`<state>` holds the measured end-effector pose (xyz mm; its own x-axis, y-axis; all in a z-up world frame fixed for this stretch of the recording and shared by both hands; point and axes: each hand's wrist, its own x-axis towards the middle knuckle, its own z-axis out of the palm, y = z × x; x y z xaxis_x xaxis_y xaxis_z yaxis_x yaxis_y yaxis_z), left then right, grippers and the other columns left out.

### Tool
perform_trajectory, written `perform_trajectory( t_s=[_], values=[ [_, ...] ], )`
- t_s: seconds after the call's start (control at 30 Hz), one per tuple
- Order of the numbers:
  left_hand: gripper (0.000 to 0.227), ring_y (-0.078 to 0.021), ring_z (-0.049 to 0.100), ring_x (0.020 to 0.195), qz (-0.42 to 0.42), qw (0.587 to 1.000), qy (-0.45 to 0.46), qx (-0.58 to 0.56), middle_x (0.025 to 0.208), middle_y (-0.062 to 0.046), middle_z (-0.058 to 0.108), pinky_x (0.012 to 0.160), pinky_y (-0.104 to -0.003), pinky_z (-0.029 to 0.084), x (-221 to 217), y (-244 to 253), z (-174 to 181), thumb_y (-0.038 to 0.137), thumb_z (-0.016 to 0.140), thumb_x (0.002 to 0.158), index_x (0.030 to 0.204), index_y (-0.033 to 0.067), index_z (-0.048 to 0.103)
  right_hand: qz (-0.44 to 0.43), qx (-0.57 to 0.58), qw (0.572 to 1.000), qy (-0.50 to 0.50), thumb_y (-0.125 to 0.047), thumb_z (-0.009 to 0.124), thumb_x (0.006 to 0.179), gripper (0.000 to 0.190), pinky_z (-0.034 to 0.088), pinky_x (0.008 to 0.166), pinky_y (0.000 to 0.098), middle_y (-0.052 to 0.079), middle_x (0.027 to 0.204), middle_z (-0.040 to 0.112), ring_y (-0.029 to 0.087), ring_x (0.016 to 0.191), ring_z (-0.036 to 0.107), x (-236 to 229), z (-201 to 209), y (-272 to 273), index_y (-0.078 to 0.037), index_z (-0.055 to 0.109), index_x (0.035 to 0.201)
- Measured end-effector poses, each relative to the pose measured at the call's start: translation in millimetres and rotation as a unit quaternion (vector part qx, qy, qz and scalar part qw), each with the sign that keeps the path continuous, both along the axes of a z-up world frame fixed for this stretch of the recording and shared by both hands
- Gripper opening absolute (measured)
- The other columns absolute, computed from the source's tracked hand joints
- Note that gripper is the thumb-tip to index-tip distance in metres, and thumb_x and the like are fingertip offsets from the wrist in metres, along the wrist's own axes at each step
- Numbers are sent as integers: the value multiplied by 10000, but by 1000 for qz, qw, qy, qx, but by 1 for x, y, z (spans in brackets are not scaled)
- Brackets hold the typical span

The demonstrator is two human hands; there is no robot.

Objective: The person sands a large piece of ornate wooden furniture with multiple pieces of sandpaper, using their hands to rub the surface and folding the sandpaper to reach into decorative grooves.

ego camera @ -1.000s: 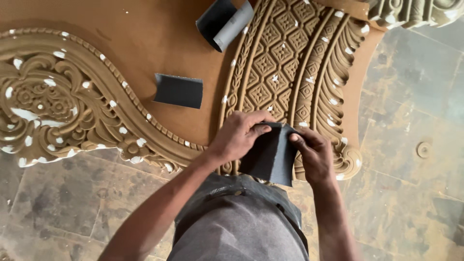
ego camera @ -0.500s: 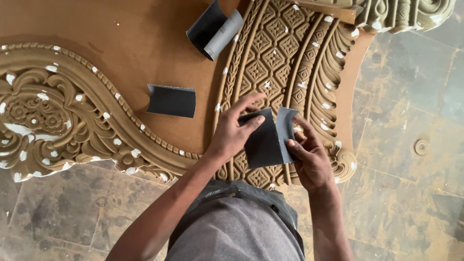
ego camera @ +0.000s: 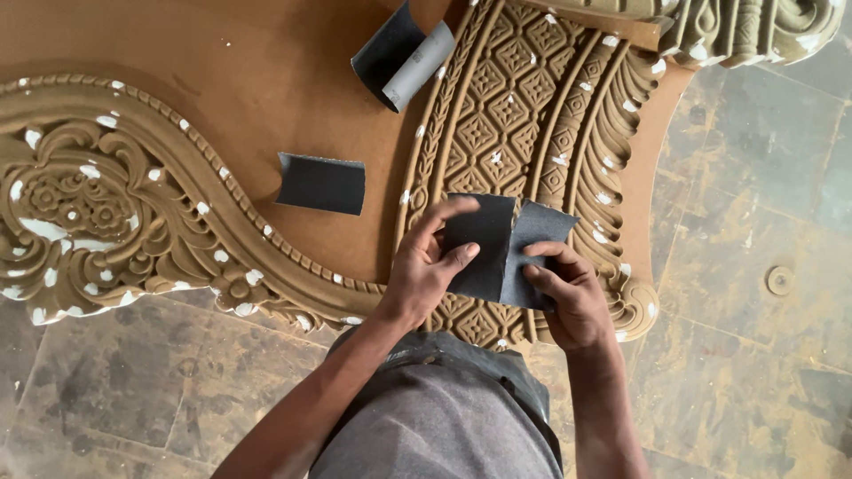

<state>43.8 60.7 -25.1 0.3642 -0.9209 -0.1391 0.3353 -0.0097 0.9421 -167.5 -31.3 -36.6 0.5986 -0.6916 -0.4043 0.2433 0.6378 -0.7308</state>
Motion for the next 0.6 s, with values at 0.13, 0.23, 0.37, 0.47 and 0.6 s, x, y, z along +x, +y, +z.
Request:
perform_trajectory(
  t_s=[0.13, 0.23, 0.37, 0.47, 0.6],
  values=[
    [228, -126, 679, 955, -17, 999, 26, -16, 1144, -84, 750, 870, -269, 617, 2, 7, -4, -37, 723, 985, 1188, 58, 766, 27, -14, 1000, -5, 41, 676, 930, 225, 614, 817, 323, 142, 1058, 753, 197, 920, 734, -1, 3, 1, 11, 690, 1153],
    [219, -95, 704, 966, -3, 999, 48, -2, 1113, -16, 746, 883, -251, 624, 2, 7, 4, 14, 704, 936, 1128, 105, 759, 0, -21, 1000, 2, 28, 695, 954, 207, 606, 853, 321, 145, 1071, 749, 194, 942, 731, 0, 5, 4, 27, 709, 1161],
    [193, -101, 702, 962, 66, 996, -61, -4, 1087, -36, 751, 857, -234, 604, -12, 1, 11, 6, 719, 964, 1133, 78, 778, -79, -77, 993, 45, 33, 725, 925, 197, 601, 892, 296, 128, 1096, 757, 172, 962, 729, 17, 8, 8, 12, 743, 1121],
    [219, -101, 689, 1019, 126, 991, -35, -16, 1120, -43, 742, 909, -225, 574, -20, -1, 13, -15, 711, 955, 1148, 69, 771, -100, -117, 985, 80, 29, 736, 918, 196, 602, 871, 291, 124, 1080, 763, 166, 932, 728, 27, 11, 10, 0, 757, 1111],
    [212, -86, 674, 986, 172, 983, -50, -34, 1123, -41, 729, 872, -223, 567, -20, -1, 17, -5, 705, 982, 1170, 79, 758, -107, -191, 968, 121, 39, 726, 957, 205, 581, 872, 269, 119, 1090, 754, 155, 942, 706, 27, 6, 4, 13, 758, 1157]
  ],
)
